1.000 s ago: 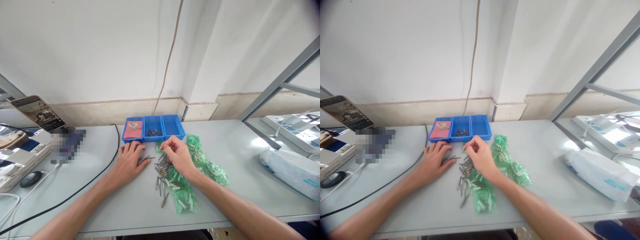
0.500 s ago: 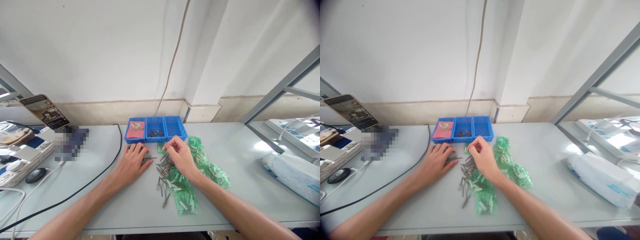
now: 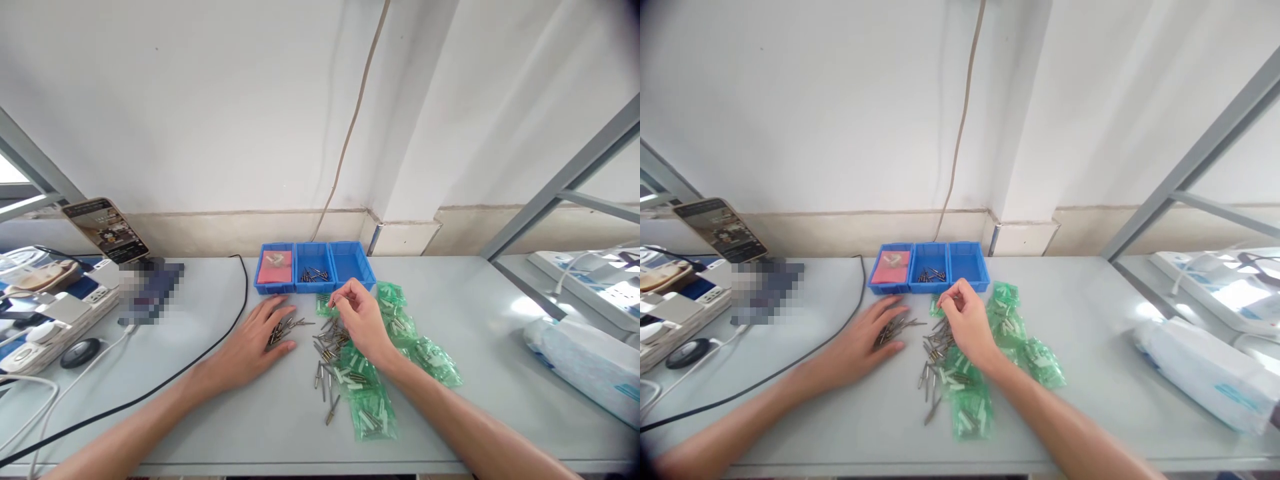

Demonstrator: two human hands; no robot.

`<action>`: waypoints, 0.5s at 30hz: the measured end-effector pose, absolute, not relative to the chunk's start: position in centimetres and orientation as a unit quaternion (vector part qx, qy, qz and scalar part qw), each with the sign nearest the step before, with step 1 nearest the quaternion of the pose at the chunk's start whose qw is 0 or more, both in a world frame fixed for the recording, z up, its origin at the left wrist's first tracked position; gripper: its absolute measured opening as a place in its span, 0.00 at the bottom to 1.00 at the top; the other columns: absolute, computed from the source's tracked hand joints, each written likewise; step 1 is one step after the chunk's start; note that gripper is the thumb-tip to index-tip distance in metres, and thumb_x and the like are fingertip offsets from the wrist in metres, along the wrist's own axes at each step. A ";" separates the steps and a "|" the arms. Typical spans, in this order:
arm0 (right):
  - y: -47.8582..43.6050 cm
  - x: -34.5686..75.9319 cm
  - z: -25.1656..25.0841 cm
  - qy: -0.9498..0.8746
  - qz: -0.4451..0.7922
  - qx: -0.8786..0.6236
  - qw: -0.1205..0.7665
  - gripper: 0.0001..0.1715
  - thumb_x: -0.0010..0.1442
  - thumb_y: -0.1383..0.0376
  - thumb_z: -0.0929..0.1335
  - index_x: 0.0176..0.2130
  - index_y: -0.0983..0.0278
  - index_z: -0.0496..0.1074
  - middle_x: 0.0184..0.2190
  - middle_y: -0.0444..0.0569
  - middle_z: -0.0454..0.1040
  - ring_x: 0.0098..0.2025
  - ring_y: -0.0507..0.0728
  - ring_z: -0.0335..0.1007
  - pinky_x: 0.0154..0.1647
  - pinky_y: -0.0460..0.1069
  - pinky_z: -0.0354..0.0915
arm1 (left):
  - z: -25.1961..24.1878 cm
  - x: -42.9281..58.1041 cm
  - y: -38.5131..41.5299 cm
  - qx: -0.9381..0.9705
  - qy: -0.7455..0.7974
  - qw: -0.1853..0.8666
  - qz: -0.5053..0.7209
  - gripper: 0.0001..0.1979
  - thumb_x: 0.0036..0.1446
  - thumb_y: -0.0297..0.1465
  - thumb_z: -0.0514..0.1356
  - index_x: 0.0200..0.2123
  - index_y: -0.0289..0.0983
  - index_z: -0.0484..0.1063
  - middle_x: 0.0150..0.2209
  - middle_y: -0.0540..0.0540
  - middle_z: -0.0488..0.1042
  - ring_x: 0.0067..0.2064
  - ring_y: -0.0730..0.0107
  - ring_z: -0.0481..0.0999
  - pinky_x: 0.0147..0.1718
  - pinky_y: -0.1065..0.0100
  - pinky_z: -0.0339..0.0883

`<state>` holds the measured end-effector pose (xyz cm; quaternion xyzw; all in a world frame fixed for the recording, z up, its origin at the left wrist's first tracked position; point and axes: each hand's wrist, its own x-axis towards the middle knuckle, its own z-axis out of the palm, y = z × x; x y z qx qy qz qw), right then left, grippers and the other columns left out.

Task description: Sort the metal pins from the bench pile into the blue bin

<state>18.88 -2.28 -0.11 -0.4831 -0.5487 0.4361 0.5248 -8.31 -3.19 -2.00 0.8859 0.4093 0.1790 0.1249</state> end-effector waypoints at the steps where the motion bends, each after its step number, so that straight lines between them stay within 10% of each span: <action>1: -2.2 19.0 -0.1 -0.547 0.434 -0.484 0.527 0.07 0.65 0.63 0.68 0.33 0.59 0.67 0.34 0.43 0.76 0.22 0.50 0.54 0.21 0.47 0.53 | -1.9 -7.8 -3.1 0.888 0.398 0.138 0.183 0.27 0.74 0.45 0.59 0.71 0.47 0.62 0.72 0.39 0.61 0.72 0.49 0.62 0.69 0.45 0.64; 15: -1.9 19.3 -0.8 -0.520 0.467 -0.482 0.528 0.09 0.65 0.62 0.69 0.34 0.58 0.65 0.31 0.41 0.74 0.18 0.49 0.56 0.17 0.47 0.52 | -2.0 -5.1 -0.9 0.886 0.366 0.174 0.225 0.06 0.76 0.34 0.57 0.46 0.43 0.75 0.50 0.45 0.74 0.53 0.58 0.70 0.55 0.55 0.65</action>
